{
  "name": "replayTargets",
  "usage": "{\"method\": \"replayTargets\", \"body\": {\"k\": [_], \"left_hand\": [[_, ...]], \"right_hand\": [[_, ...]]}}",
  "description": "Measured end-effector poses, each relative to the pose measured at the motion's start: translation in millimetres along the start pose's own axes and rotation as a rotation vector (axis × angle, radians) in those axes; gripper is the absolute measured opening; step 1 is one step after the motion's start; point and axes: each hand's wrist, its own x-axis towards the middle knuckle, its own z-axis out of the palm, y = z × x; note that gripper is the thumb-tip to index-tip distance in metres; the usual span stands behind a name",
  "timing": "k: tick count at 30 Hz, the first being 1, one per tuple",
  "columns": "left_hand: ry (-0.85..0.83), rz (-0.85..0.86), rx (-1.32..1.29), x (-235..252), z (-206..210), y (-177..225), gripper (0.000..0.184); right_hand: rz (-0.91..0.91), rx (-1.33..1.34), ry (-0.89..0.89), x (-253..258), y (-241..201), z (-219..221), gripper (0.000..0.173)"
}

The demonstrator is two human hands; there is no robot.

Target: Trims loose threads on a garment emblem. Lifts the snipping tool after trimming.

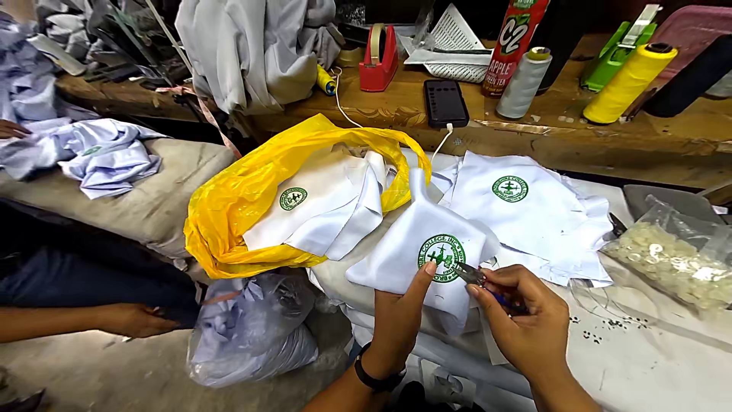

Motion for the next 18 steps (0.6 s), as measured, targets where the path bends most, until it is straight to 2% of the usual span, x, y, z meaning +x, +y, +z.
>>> {"method": "replayTargets", "body": {"k": [5,7,11,18], "left_hand": [[-0.005,-0.036,-0.015,0.5,0.2,0.8,0.021],[-0.008,-0.023,-0.013,-0.2,0.6,0.8,0.022],[-0.008,-0.014,-0.056,-3.3,1.4,0.0,0.022],[-0.037,-0.028,-0.063,-2.2,-2.6,0.6,0.022]], "right_hand": [[-0.223,-0.176,0.059,1.5,0.8,0.1,0.019],[-0.177,-0.144,0.04,0.7,1.1,0.1,0.021],[0.027,0.028,0.021,-3.7,0.3,3.0,0.023],[-0.141,-0.05,0.015,-0.3,1.6,-0.5,0.017]]}}
